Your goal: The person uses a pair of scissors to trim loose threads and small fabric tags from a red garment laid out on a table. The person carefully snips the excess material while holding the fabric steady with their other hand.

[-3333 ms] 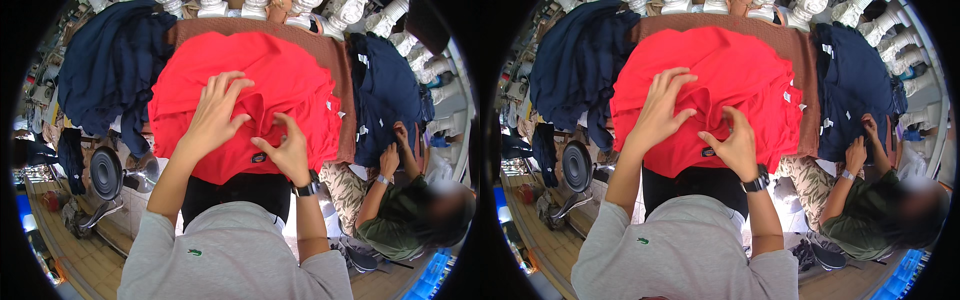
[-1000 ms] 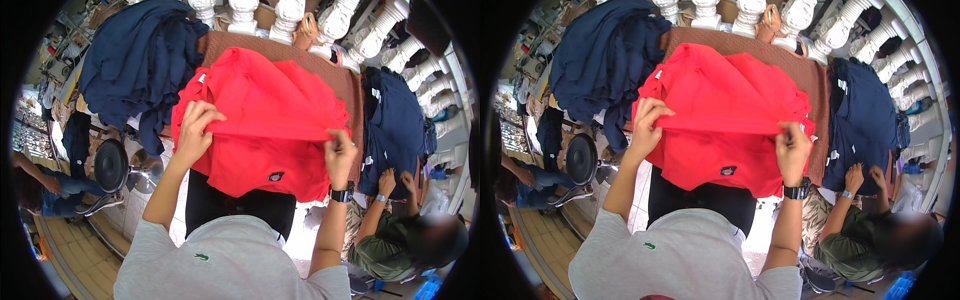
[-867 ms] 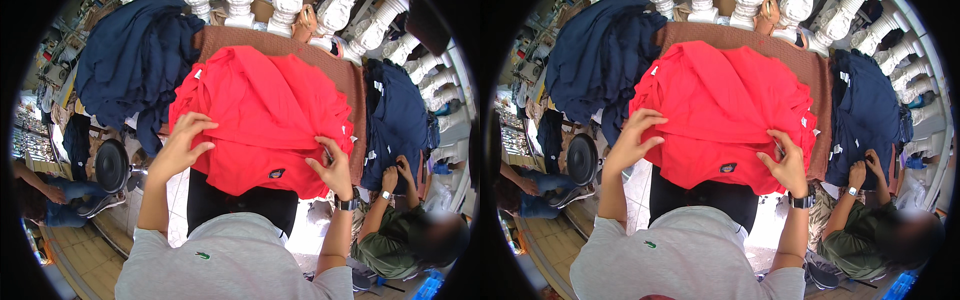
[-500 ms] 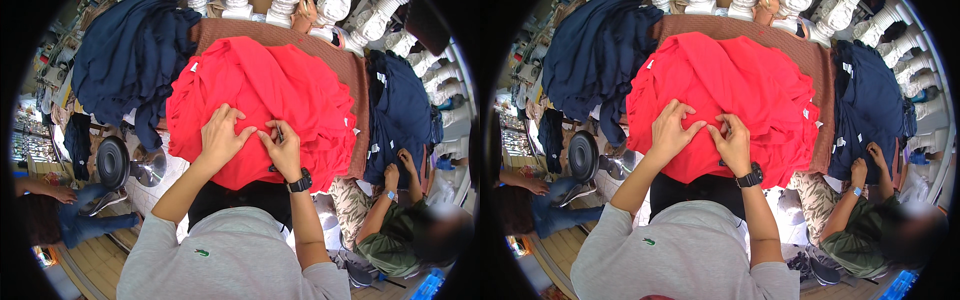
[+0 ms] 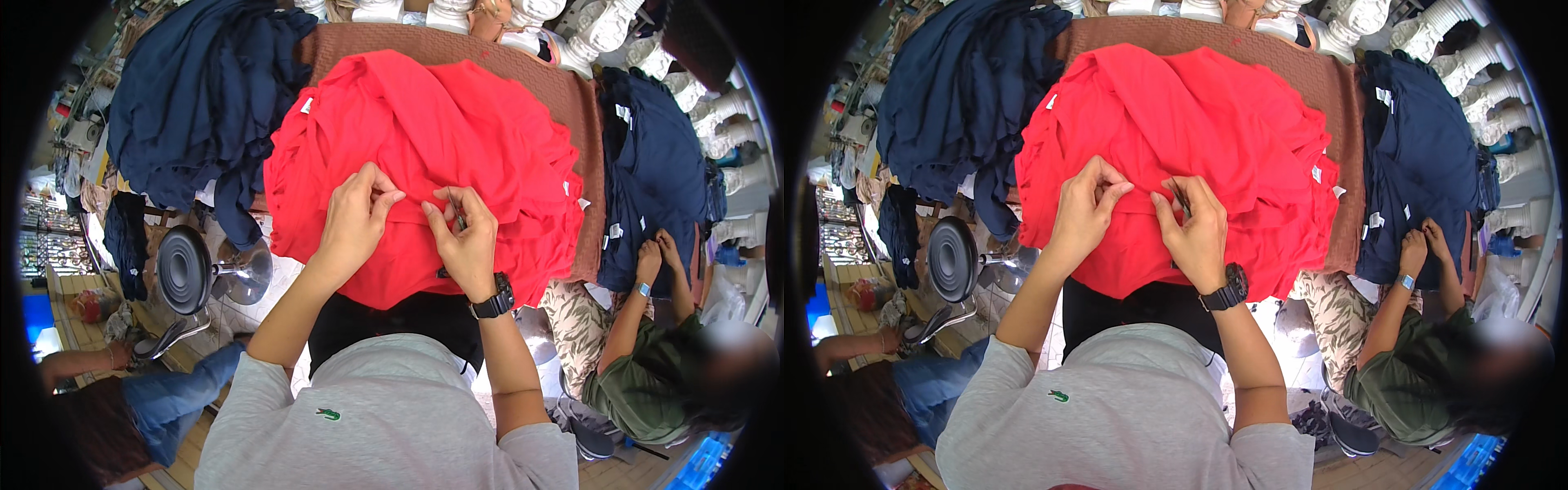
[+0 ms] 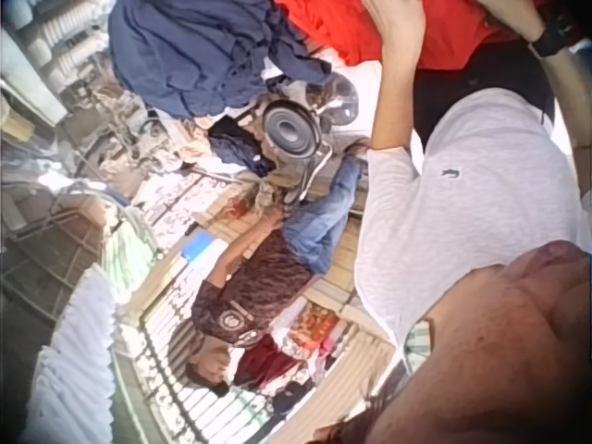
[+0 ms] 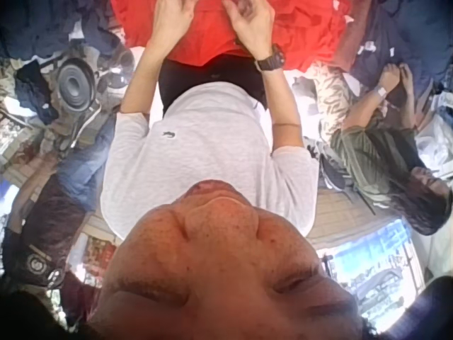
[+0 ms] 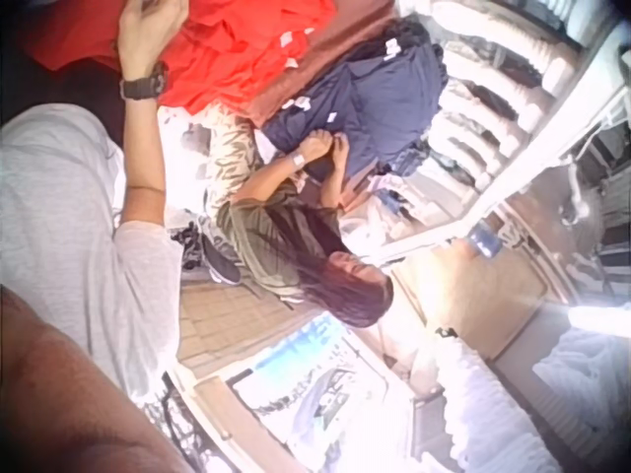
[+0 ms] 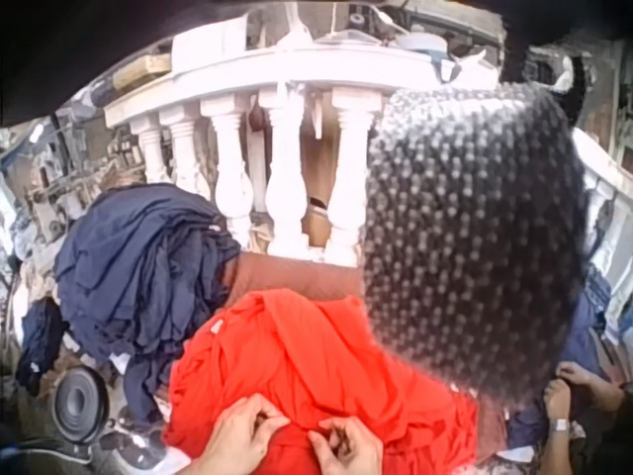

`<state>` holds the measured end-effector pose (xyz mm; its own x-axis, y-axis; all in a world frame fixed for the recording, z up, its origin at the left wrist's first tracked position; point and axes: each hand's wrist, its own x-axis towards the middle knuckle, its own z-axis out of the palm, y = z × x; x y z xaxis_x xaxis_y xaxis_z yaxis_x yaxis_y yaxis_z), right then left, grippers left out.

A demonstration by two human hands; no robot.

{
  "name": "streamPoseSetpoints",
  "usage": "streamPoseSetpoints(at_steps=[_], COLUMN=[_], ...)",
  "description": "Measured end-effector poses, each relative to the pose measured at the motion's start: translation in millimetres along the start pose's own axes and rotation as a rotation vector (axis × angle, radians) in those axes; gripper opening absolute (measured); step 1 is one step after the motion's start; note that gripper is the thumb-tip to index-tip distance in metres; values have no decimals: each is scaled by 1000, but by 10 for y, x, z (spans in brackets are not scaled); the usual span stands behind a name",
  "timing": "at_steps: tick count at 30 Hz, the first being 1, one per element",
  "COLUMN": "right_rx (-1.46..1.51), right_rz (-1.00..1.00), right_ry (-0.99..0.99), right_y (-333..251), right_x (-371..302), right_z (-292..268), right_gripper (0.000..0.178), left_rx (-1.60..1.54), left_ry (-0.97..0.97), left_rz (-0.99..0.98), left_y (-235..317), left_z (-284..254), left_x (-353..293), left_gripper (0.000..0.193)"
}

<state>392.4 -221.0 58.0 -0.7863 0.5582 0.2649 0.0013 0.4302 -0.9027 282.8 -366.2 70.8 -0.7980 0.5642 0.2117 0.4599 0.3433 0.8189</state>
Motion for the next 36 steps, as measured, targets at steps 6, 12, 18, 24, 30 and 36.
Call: streamPoseSetpoints(at_steps=[6,12,18,24,30,36], right_rx=[-3,10,14,-131,-134,-159], right_rz=[19,-54,-159,-290,-317,-325], right_ry=[-150,-330,-321,-257,-262,-228], right_y=[120,224,241,181,163,135], right_x=[207,315,299,319,321,321], right_z=[-83,-178,-165,-124,-95,-62], right_gripper=[38,29,19,13,12,9], left_rx=[236,52,-222,-232,-217,-259], left_ry=[-141,-150,-134,-209,-230,-223], left_rz=[156,81,-113,-163,-171,-170], left_y=[7,0,-32,-31,-45,-58], left_z=[-66,-38,35,-6,-19,-16], left_x=[75,202,191,186,194,187], left_gripper=[9,7,15,17,16,16])
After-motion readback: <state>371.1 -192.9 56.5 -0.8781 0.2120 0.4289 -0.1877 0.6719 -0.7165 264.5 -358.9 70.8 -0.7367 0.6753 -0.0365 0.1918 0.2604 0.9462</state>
